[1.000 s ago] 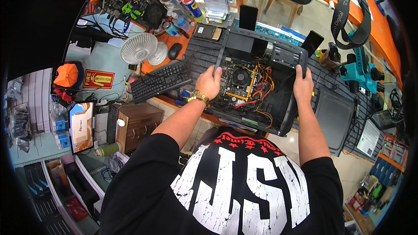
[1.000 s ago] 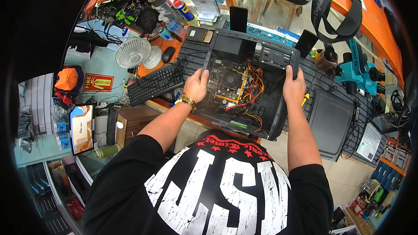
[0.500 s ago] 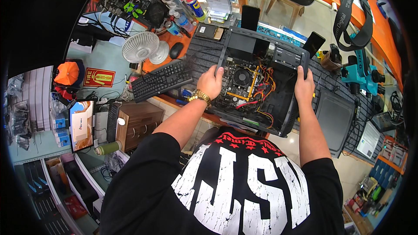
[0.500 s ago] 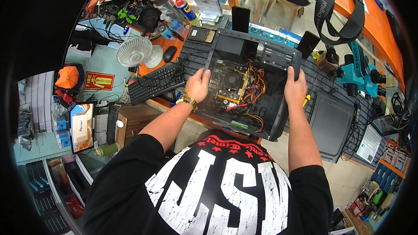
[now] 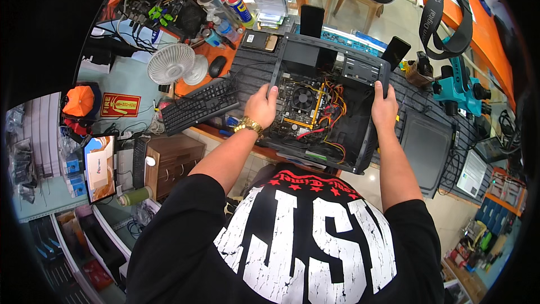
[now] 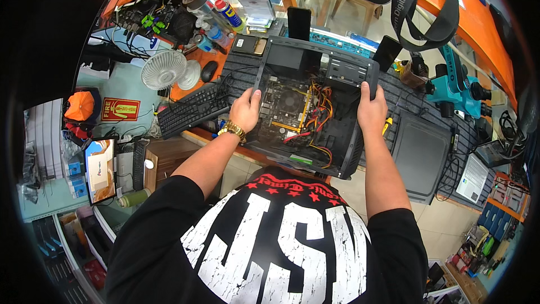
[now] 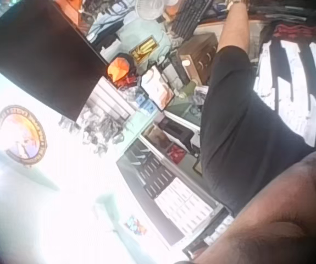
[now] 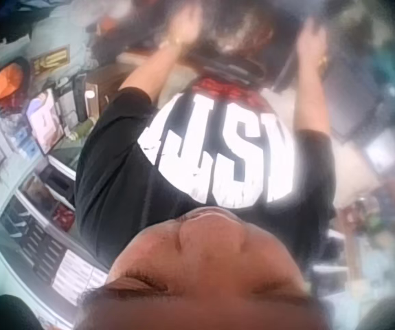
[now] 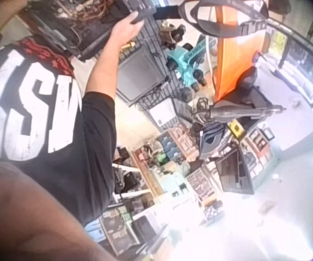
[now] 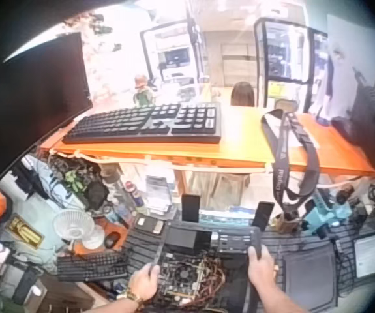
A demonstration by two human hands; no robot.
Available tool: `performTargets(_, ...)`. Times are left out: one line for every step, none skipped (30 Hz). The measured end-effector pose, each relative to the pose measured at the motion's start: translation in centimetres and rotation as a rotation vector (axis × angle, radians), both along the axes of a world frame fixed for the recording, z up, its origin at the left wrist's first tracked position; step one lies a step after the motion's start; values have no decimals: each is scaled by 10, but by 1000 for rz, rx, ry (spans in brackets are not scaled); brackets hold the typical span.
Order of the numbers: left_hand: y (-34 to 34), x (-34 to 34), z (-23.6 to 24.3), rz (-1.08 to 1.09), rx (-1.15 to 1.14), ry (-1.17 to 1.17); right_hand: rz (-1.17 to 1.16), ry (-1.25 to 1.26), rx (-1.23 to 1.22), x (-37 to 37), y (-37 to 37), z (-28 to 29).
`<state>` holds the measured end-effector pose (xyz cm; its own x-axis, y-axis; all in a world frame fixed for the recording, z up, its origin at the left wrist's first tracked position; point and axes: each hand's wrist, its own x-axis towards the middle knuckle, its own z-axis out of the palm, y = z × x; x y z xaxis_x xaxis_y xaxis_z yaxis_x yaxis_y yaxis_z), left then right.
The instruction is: The person removes screws from a computer case using a screwdriver, slides off the side panel, and handles a monitor panel. They retrieve a bag from a shelf and return to the workbench to connect various cables inside the open computer case.
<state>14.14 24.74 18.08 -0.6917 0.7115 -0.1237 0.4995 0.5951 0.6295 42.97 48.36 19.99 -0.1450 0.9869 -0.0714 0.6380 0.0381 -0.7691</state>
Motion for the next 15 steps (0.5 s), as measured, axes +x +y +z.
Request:
performTargets(1,1,1,2,5,20,-2,-1,1,0,-1,1)
performTargets(1,1,3,0,6,19,-6,0,8,0,-1,2)
performTargets(2,2,4,-1,1,9,-10,1,15,0,-1,3)
performTargets(2,2,5,-2,-4,-1,-11,1,15,0,-2,3)
performTargets(1,2,4,-3,-4,-2,-10,5,15,0,-2,2)
performTargets(2,1,2,0,-6,6,-9,8,14,0,-1,2)
performTargets(2,1,1,2,-7,13,-10,8,14,0,-2,2)
performTargets(2,0,0,2,-7,13,-10,2,21,0,-2,2)
performTargets(1,-1,-2,0,-4,8,-11,-4,27,0,-1,1)
performTargets(1,-1,-3,-1,-3,5,-11,-3,26,0,-1,1)
performTargets(0,-2,-5,-1,-4,6,-5,-3,16,1,0,0)
performTargets(0,-2,-6,0,-1,17,2,-3,6,1,1,-1)
performTargets(0,-2,-6,-1,3,26,1,-4,6,1,1,-1)
performTargets(0,-2,-5,-1,3,25,0,-5,-3,1,1,0)
performTargets(0,-1,-4,-4,1,17,0,-7,-12,1,1,1)
